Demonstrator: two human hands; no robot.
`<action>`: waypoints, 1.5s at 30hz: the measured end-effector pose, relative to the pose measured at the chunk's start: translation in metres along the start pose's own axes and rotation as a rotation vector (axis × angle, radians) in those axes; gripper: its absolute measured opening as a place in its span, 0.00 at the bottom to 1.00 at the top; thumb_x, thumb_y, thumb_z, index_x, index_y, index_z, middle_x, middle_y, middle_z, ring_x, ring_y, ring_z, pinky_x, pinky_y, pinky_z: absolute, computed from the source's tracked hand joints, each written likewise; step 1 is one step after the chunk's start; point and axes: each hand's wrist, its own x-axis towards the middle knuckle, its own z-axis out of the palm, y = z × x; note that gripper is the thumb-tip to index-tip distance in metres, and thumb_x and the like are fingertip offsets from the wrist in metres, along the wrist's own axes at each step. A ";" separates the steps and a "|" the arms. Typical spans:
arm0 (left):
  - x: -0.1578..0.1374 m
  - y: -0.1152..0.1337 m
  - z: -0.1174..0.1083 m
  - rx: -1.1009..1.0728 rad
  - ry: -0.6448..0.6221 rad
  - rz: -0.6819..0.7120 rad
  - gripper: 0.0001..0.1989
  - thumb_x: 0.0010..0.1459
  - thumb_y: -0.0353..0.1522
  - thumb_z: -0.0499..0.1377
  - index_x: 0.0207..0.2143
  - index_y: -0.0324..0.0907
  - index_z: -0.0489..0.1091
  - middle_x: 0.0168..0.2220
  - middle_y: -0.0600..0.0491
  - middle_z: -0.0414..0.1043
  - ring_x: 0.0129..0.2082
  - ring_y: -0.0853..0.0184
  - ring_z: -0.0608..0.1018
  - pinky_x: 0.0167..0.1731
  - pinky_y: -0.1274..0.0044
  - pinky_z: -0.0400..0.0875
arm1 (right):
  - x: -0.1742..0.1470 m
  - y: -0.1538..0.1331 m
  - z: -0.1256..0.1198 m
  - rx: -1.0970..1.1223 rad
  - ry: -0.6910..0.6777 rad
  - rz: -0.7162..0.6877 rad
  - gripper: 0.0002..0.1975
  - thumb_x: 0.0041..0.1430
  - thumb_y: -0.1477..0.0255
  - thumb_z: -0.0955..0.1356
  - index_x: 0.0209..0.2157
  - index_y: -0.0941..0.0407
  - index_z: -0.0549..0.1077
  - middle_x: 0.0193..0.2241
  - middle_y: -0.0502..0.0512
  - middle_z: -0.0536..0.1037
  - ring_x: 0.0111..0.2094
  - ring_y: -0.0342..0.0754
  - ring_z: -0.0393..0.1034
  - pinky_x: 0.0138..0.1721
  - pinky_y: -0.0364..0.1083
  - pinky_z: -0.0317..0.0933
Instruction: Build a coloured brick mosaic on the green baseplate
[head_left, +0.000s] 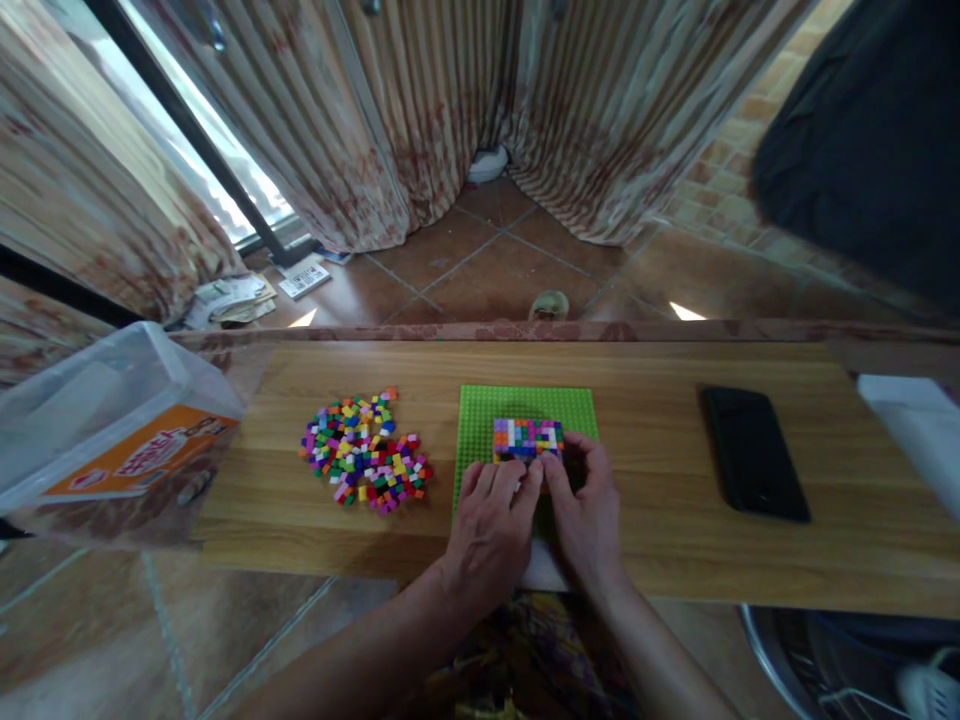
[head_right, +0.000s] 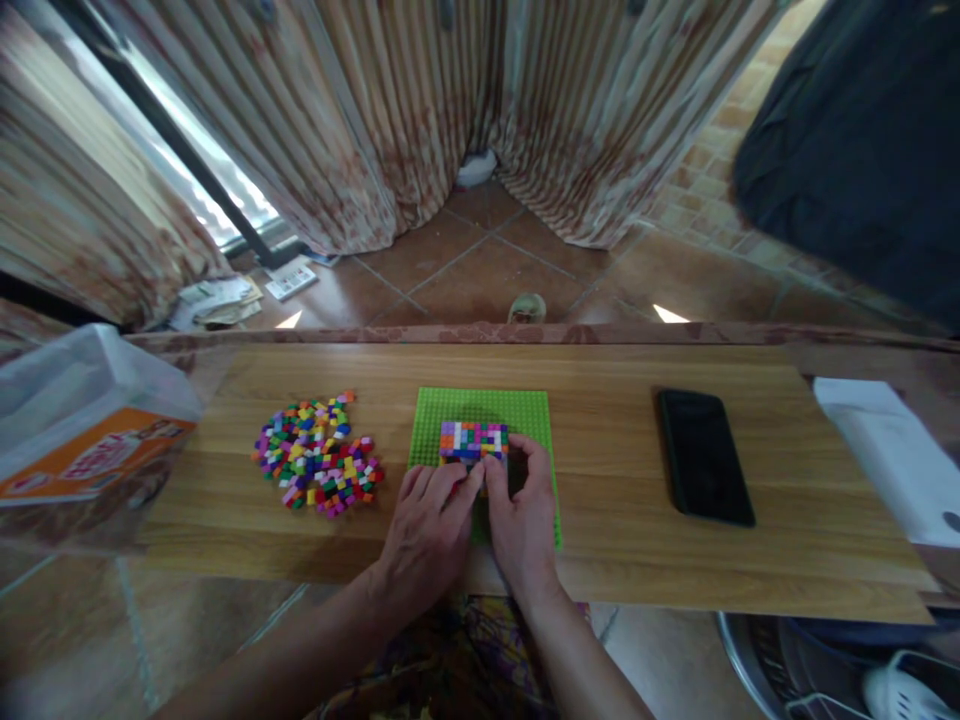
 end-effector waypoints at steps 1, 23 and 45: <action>0.000 0.000 0.000 -0.004 0.007 -0.004 0.18 0.64 0.27 0.50 0.54 0.37 0.67 0.41 0.47 0.71 0.38 0.61 0.71 0.43 0.68 0.64 | 0.000 0.001 0.000 0.001 -0.003 -0.005 0.18 0.59 0.61 0.66 0.47 0.56 0.69 0.42 0.58 0.75 0.42 0.51 0.70 0.47 0.53 0.63; -0.095 -0.072 -0.049 -0.002 0.259 -0.525 0.10 0.62 0.28 0.53 0.43 0.42 0.71 0.42 0.47 0.72 0.44 0.62 0.74 0.46 0.69 0.70 | 0.001 0.025 -0.016 -0.139 -0.027 -0.059 0.26 0.61 0.53 0.60 0.45 0.58 0.75 0.42 0.63 0.79 0.41 0.56 0.71 0.42 0.52 0.62; -0.099 -0.110 -0.062 -0.118 0.253 -0.771 0.07 0.58 0.31 0.57 0.37 0.40 0.73 0.39 0.48 0.73 0.41 0.61 0.76 0.44 0.68 0.70 | 0.000 0.024 -0.017 -0.186 -0.037 -0.037 0.22 0.59 0.56 0.62 0.46 0.57 0.75 0.41 0.61 0.79 0.41 0.56 0.73 0.42 0.53 0.64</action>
